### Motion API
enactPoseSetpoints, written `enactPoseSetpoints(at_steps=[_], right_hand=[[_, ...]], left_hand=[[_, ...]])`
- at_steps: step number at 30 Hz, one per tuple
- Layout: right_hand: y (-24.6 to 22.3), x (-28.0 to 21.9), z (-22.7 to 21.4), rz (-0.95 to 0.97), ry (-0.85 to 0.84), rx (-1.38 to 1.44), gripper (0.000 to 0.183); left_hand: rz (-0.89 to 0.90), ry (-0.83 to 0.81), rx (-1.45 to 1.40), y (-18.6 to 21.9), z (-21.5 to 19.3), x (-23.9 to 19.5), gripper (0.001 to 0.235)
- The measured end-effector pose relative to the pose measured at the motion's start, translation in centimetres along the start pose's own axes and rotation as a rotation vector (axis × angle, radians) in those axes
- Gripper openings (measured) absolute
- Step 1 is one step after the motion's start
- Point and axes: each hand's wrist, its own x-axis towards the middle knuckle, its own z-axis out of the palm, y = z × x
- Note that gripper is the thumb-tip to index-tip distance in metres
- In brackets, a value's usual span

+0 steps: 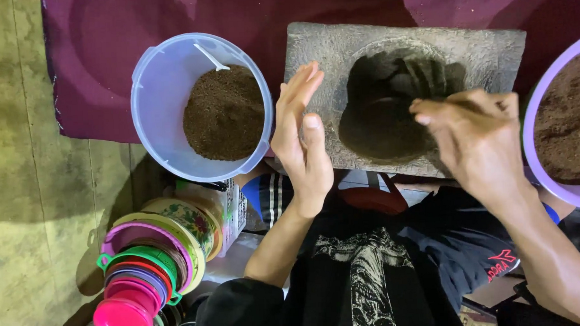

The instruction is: The person scoops a brown granular substance from a plastic container using a spoon and places it onto a stone grinding slab. They then use a cylindrical stone pestle to grind the substance on the slab while occasionally using the spoon to move the material.

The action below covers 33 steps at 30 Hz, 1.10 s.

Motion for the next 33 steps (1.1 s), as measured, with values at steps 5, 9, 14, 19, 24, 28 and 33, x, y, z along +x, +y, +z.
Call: enactPoseSetpoints(at_steps=[5, 9, 14, 19, 24, 28, 33], right_hand=[[-0.2, 0.8, -1.7, 0.081, 0.128, -0.02, 0.009], [-0.5, 1.3, 0.2, 0.063, 0.076, -0.081, 0.022], [-3.0, 1.5, -1.5, -0.129, -0.032, -0.11, 0.011], [-0.7, 0.6, -2.0, -0.072, 0.004, -0.074, 0.014], [-0.7, 2.1, -0.5, 0.015, 0.073, 0.017, 0.021], [-3.0, 2.4, -2.2, -0.099, -0.037, -0.084, 0.02], [-2.8, 0.8, -3.5, -0.115, -0.063, -0.111, 0.02]], left_hand=[[0.002, 0.009, 0.002, -0.3, 0.1, -0.3, 0.038], [0.019, 0.001, 0.013, -0.3, -0.1, -0.3, 0.039], [0.018, -0.02, 0.028, -0.8, -0.2, -0.5, 0.039], [0.034, -0.025, 0.035, -0.5, -0.2, -0.3, 0.039], [0.048, -0.033, 0.035, -0.3, -0.2, -0.2, 0.034], [0.029, -0.04, 0.046, 0.1, -0.2, 0.0, 0.035], [0.04, -0.031, 0.065, 0.3, 0.0, 0.1, 0.036]])
